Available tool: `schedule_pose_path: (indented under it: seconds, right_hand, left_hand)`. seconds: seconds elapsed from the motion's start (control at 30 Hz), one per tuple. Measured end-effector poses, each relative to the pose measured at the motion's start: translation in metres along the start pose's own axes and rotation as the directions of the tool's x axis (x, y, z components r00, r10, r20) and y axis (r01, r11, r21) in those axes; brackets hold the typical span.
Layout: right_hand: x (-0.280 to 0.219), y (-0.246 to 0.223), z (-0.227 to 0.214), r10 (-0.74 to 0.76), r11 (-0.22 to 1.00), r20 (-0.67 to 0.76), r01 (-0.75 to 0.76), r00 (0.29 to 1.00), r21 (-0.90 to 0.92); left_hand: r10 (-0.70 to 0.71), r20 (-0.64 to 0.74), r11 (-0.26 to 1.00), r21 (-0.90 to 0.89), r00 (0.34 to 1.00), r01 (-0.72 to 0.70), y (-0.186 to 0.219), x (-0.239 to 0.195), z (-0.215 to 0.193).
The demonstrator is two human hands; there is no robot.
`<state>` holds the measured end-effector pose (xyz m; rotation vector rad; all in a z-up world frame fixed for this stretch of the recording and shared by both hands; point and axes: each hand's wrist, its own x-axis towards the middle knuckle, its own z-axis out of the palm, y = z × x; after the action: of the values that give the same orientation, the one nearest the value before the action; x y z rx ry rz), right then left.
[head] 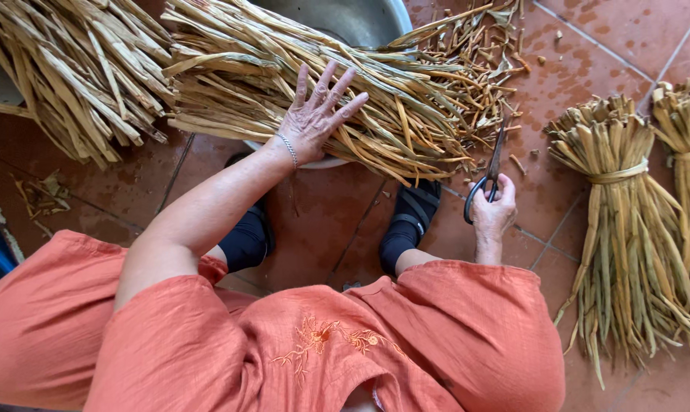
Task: The person sits on a tiled floor and uses scissors to trim the ends of dried plant stems. They hold a bundle of stems in one hand and cut the tips with the other, dropping the trimmings onto the floor. The trimmed stems are placed into a metal bowl.
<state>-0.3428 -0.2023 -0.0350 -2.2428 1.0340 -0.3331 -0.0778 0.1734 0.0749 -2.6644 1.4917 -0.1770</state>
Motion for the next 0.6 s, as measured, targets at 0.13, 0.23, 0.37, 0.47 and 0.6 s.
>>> schedule_pose_path:
  seconds: [0.13,0.23,0.37,0.47,0.6]
  right_hand:
    - [0.002,0.001,0.000,-0.027,1.000,-0.039,0.027,0.999,-0.006]
    - [0.000,0.004,-0.002,-0.024,1.000,-0.057,0.024,0.998,-0.001]
    - [-0.001,0.002,0.000,-0.012,0.999,-0.032,0.013,0.999,0.034]
    - [0.001,-0.006,0.006,-0.037,0.999,-0.038,0.038,0.999,0.028]
    - [0.009,-0.013,0.013,-0.060,0.998,-0.026,0.060,0.998,-0.014]
  left_hand:
    - [-0.093,0.069,0.939,-0.325,0.993,0.111,-0.010,0.018,0.021]
    - [-0.210,0.124,0.868,-0.433,0.970,0.244,-0.029,0.031,0.029]
    - [-0.390,-0.091,0.774,-0.571,0.916,0.273,-0.059,0.047,0.029]
    - [-0.382,0.037,0.805,-0.477,0.923,0.352,-0.055,0.062,0.020]
    - [-0.237,0.250,0.883,-0.347,0.939,0.316,-0.039,0.077,0.002]
